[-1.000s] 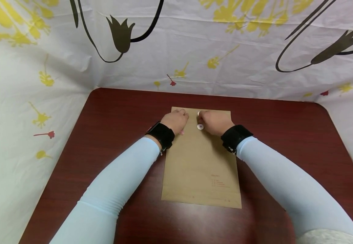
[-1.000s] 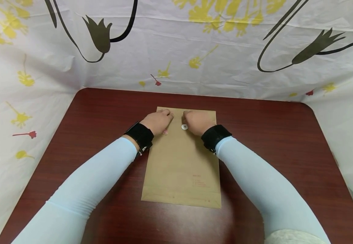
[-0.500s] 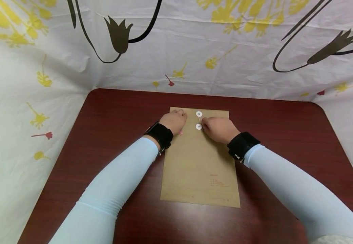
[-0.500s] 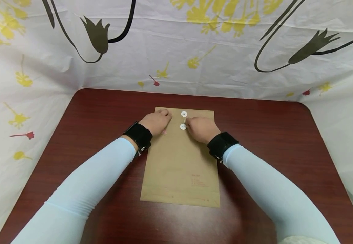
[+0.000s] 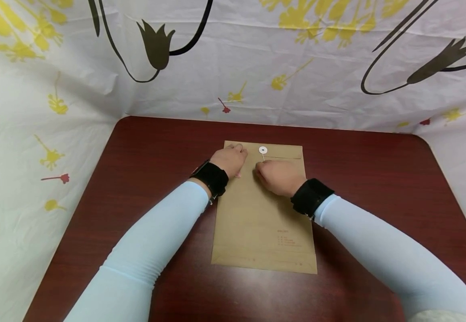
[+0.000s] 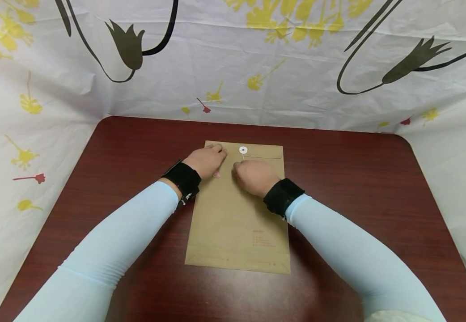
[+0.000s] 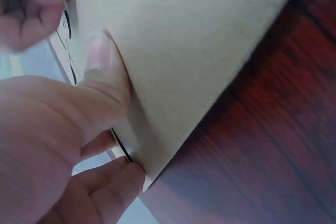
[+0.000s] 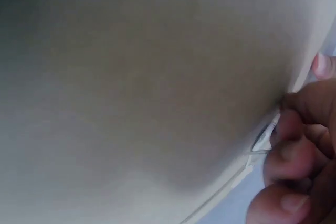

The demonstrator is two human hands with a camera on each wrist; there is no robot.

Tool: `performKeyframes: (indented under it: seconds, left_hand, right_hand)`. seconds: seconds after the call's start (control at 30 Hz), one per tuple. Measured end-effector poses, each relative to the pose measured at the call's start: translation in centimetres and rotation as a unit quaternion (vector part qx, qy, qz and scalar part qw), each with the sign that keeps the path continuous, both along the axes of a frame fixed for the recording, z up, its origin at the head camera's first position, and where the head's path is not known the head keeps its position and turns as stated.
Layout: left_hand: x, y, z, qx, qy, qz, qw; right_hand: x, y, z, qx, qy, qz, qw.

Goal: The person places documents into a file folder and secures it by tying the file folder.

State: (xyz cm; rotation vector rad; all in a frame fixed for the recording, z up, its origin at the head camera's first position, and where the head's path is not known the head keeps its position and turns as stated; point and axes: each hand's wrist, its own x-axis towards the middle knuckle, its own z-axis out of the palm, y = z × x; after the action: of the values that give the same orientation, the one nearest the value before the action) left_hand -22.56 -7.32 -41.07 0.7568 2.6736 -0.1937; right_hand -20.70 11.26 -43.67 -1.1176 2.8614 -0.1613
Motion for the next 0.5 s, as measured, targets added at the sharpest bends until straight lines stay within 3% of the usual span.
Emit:
performKeyframes:
  seconds: [0.2,0.5]
  left_hand:
    - [0.3,-0.2,0.4,0.000,-0.001,-0.001,1.0000]
    - [0.4,-0.4,0.3,-0.004,-0.008,0.004,0.9999]
  right_hand:
    - [-1.8,-0.8,-0.2,0.014,0.043,-0.001,0.999]
    - [-3.6,0.6,-0.1,0.030,0.002,-0.041,0.999]
